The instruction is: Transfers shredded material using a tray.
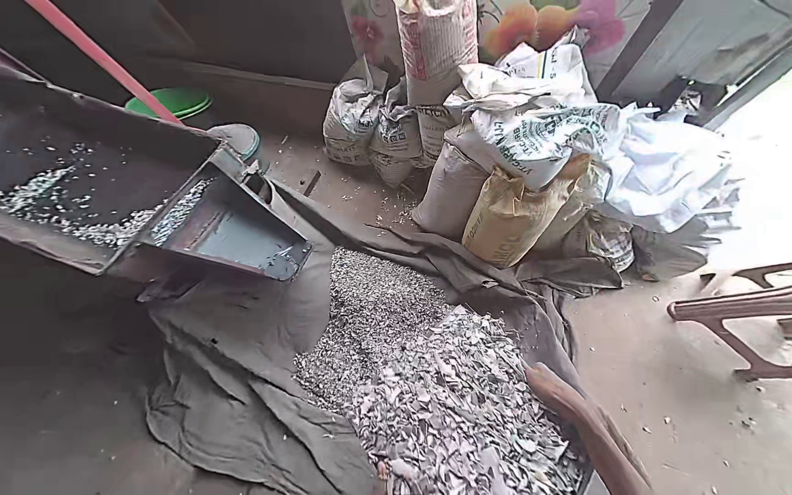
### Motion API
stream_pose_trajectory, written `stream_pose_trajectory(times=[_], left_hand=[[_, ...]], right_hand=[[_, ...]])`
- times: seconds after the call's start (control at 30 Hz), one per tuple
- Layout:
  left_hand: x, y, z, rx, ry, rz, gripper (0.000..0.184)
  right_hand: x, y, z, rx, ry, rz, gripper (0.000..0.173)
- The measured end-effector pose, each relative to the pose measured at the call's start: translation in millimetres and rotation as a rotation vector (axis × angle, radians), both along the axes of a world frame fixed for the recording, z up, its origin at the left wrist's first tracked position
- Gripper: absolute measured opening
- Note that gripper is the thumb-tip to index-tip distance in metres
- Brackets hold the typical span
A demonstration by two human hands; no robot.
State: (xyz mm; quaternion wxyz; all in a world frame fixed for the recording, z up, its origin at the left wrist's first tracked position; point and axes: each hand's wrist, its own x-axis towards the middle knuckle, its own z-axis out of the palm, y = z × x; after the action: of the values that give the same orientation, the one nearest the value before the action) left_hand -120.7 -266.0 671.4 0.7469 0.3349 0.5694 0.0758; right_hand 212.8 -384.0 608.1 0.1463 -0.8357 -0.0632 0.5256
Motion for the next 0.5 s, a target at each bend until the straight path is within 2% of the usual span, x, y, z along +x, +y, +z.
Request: stream_pose_trajectory(times=[0.03, 0.07, 0.1, 0.17, 0.23, 0.33, 0.37, 0.47, 0.5], left_hand=[[-45.9, -7.6, -40.6, 0.119, -0.171, -0.019, 0.042], [-69.5, -10.3, -56.5, 0.177, -0.121, -0.004, 0.042], [-80.6, -9.6, -55.0, 0.183, -0.026, 0.005, 0.045], [-95.8, -10.6, -44.9, 0.194, 0.064, -0.004, 0.050], [-111.0, -12.2, -32.0, 0.274, 0.035, -0.016, 0.055], [-119.8, -10.2, 9.3, 0.342, -0.084, -0.070, 0.058], [-123.7, -7.0, 19.0, 0.361, -0.115, -0.105, 0.065], [-135.7, 9.8, 37.6, 0.478, -0.119, -0.353, 0.087], [-136.9, 16.2, 45.1, 0.493, -0.103, -0.457, 0.088]], right_hand=[[-21.1, -0.4, -4.7, 0.012, 0.005, -0.010, 0.053], [-39.2, 1.6, -7.4, 0.041, 0.005, -0.021, 0.051], [-50.3, 6.1, -9.1, 0.079, 0.002, -0.021, 0.050], [-61.1, 18.2, -4.3, 0.151, -0.029, 0.004, 0.051], [-68.3, 29.8, 12.4, 0.227, -0.090, 0.020, 0.056], [-75.6, 31.0, 68.6, 0.380, -0.211, -0.013, 0.065], [-77.8, 25.8, 87.5, 0.460, -0.222, -0.051, 0.071], [-82.7, -0.5, 122.2, 0.634, -0.195, -0.132, 0.075], [-82.3, -10.0, 130.2, 0.665, -0.216, -0.146, 0.073]])
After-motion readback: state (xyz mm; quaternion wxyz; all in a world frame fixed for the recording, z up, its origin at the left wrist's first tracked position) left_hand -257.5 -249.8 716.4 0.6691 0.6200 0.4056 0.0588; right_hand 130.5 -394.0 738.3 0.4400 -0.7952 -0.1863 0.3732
